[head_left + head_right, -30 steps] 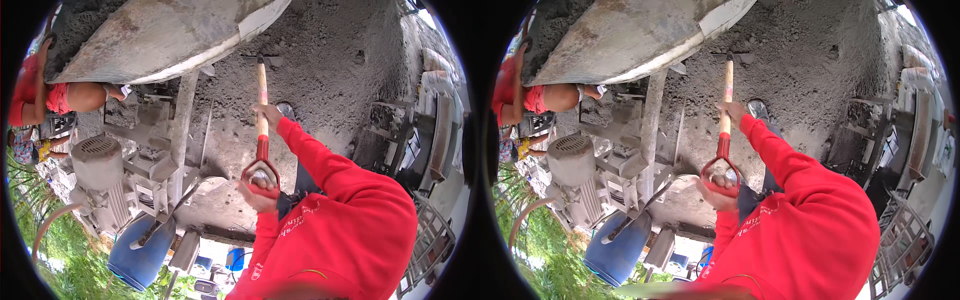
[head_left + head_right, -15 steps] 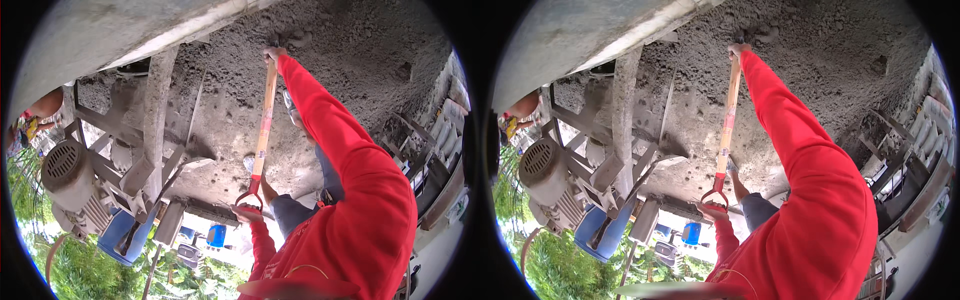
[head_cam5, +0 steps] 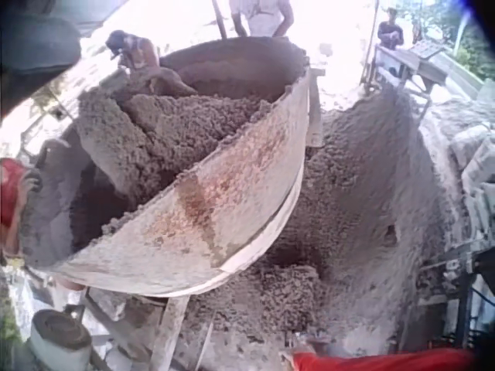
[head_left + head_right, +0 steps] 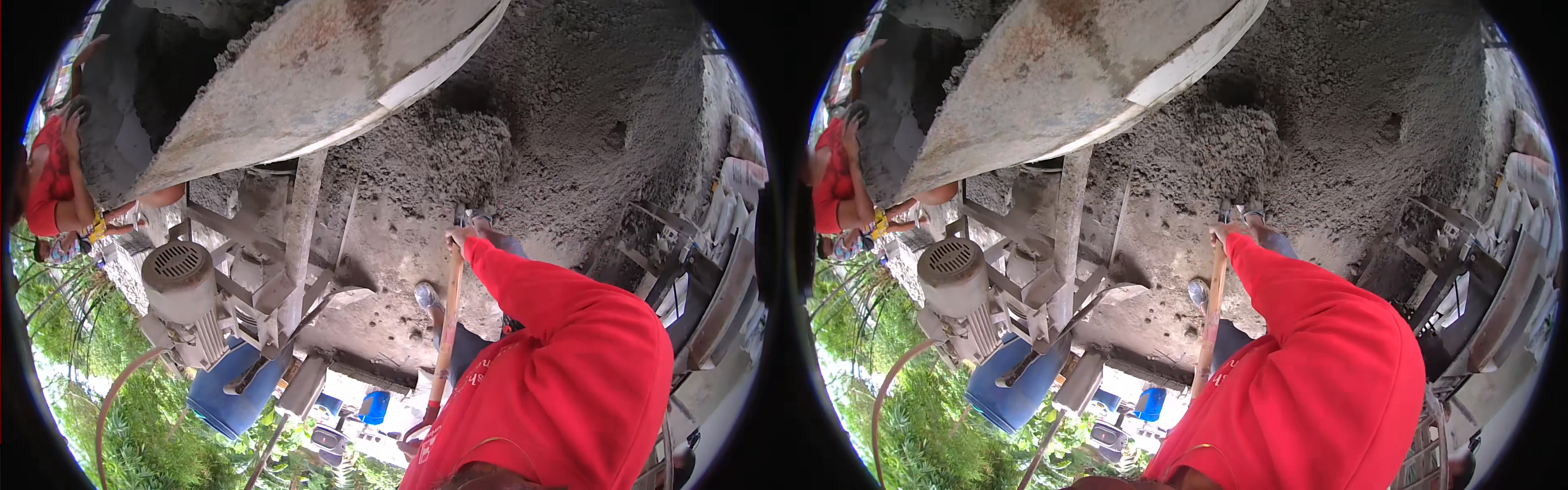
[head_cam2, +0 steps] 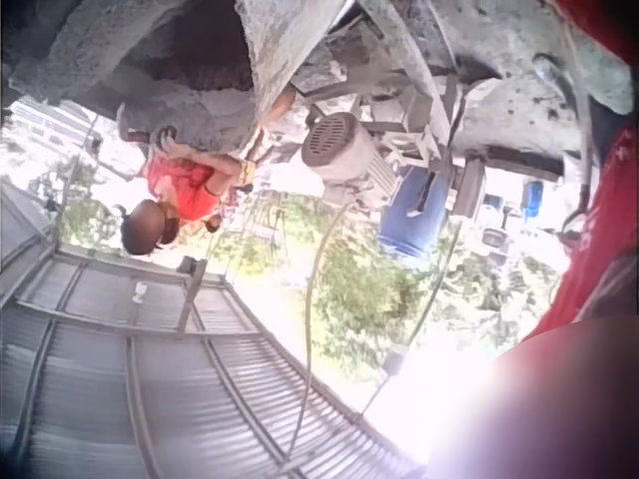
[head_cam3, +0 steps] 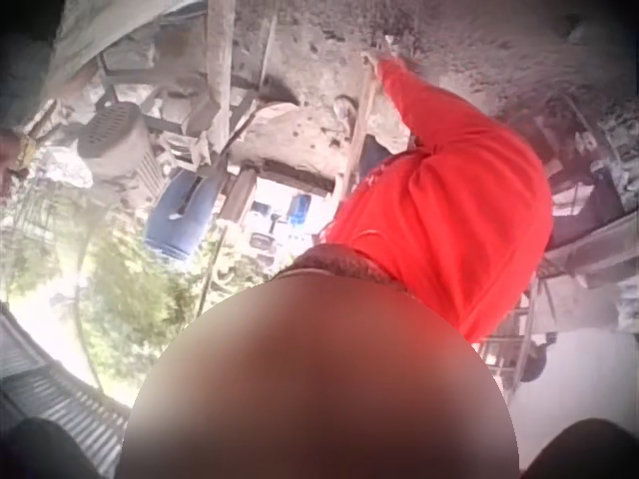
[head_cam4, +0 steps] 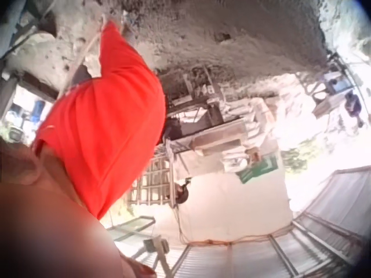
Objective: Shovel concrete mixture from a pile on the ground.
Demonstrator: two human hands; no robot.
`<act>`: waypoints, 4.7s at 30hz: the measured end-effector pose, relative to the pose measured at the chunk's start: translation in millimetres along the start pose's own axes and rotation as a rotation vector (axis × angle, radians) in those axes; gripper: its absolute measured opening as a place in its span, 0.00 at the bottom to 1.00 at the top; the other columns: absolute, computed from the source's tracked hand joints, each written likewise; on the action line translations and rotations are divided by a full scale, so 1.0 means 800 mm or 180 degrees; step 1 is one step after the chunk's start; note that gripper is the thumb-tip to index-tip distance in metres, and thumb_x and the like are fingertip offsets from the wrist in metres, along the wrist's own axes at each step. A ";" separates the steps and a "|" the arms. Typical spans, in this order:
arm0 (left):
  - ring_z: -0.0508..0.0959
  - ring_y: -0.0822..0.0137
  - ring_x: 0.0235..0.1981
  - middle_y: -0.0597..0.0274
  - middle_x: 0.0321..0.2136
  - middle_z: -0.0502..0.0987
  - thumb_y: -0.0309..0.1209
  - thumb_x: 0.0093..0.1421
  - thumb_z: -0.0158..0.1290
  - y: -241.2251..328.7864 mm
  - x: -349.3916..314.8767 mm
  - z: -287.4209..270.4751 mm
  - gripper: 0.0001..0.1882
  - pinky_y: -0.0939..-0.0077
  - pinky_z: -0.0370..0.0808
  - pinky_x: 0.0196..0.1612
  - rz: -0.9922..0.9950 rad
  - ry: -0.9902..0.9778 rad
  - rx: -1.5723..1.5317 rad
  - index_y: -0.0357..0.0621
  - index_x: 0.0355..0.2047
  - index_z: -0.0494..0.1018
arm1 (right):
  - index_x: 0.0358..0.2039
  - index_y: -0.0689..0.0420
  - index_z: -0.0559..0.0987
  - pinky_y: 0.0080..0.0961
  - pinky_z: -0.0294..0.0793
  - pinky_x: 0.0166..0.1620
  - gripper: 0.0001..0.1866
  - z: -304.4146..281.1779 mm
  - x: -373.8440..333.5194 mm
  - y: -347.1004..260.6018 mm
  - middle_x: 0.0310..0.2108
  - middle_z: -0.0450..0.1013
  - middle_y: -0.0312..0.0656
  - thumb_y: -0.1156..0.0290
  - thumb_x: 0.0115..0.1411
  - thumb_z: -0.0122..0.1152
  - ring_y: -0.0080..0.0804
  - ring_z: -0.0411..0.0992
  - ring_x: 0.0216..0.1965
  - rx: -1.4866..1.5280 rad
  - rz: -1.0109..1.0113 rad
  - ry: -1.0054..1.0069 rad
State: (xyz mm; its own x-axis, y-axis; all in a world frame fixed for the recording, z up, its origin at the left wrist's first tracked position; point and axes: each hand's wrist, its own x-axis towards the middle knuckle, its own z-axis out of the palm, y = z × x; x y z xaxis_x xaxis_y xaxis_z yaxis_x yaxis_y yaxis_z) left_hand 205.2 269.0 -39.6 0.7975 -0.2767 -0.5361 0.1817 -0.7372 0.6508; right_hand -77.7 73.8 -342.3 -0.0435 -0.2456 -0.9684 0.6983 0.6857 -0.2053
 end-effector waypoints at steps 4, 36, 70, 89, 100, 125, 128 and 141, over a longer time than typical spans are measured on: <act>0.61 0.73 0.10 0.70 0.10 0.61 0.59 0.56 0.44 0.038 -0.011 0.016 0.28 0.76 0.62 0.12 -0.0099 -0.0279 -0.0129 0.47 0.17 0.63 | 0.10 0.60 0.69 0.30 0.67 0.16 0.10 -0.024 -0.099 -0.015 0.12 0.68 0.44 0.76 0.45 0.55 0.34 0.66 0.11 0.0004 -0.0007 0.0341; 0.65 0.71 0.14 0.68 0.15 0.65 0.42 0.62 0.40 0.221 0.125 -0.278 0.16 0.71 0.66 0.19 -0.1316 -0.4717 -0.1096 0.42 0.30 0.67 | 0.27 0.66 0.68 0.38 0.74 0.22 0.06 0.067 -0.338 0.287 0.20 0.68 0.47 0.79 0.49 0.54 0.38 0.69 0.17 0.1605 -0.0521 0.0548; 0.67 0.70 0.18 0.69 0.16 0.65 0.47 0.59 0.48 0.189 0.001 0.150 0.18 0.70 0.68 0.25 -0.1219 -0.4086 -0.1261 0.44 0.29 0.69 | 0.28 0.65 0.72 0.33 0.70 0.20 0.13 0.127 -0.196 -0.048 0.21 0.69 0.43 0.69 0.47 0.62 0.35 0.69 0.18 0.1010 -0.1517 0.0534; 0.62 0.72 0.10 0.66 0.11 0.62 0.61 0.56 0.43 -0.079 0.122 0.180 0.31 0.78 0.62 0.14 -0.0700 -0.0448 0.0504 0.41 0.19 0.63 | 0.33 0.64 0.75 0.35 0.77 0.26 0.26 -0.049 0.107 -0.171 0.30 0.73 0.47 0.52 0.46 0.69 0.38 0.74 0.26 0.0057 -0.0807 0.0738; 0.64 0.74 0.11 0.66 0.13 0.64 0.54 0.55 0.48 -0.010 0.070 0.038 0.26 0.78 0.61 0.13 0.0175 0.0343 0.0292 0.46 0.16 0.63 | 0.12 0.60 0.71 0.29 0.66 0.16 0.11 -0.011 0.132 -0.082 0.11 0.68 0.43 0.72 0.48 0.57 0.32 0.66 0.11 -0.0072 -0.0756 0.0839; 0.70 0.69 0.24 0.64 0.22 0.67 0.44 0.61 0.50 0.222 -0.264 0.179 0.18 0.71 0.72 0.33 -0.1277 -0.5315 -0.1109 0.43 0.40 0.63 | 0.21 0.59 0.71 0.26 0.66 0.16 0.08 -0.307 -0.419 -0.430 0.15 0.68 0.40 0.71 0.53 0.57 0.29 0.66 0.12 0.1706 -0.2949 0.1167; 0.74 0.62 0.32 0.58 0.28 0.71 0.38 0.64 0.45 0.295 -0.366 0.133 0.12 0.63 0.71 0.40 -0.0622 -0.6977 -0.1408 0.42 0.39 0.65 | 0.26 0.58 0.69 0.23 0.68 0.16 0.05 -0.278 -0.494 -0.402 0.15 0.66 0.38 0.73 0.52 0.55 0.26 0.65 0.12 0.1259 -0.2952 0.0324; 0.64 0.70 0.10 0.67 0.12 0.65 0.43 0.64 0.41 0.187 0.179 -0.292 0.18 0.71 0.65 0.14 -0.1084 -0.4146 -0.1009 0.43 0.25 0.69 | 0.28 0.64 0.71 0.41 0.74 0.21 0.07 0.056 -0.298 0.346 0.22 0.70 0.48 0.77 0.48 0.55 0.41 0.72 0.19 0.1429 -0.0490 0.0704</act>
State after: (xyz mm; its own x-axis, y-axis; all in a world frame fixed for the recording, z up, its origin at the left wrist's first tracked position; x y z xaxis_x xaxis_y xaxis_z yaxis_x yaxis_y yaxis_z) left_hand 481.0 263.2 106.1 -0.3877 -0.6131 -0.6883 0.5189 -0.7623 0.3868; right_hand 157.6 291.6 -161.7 -0.2857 -0.1364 -0.9486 0.9074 0.2799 -0.3136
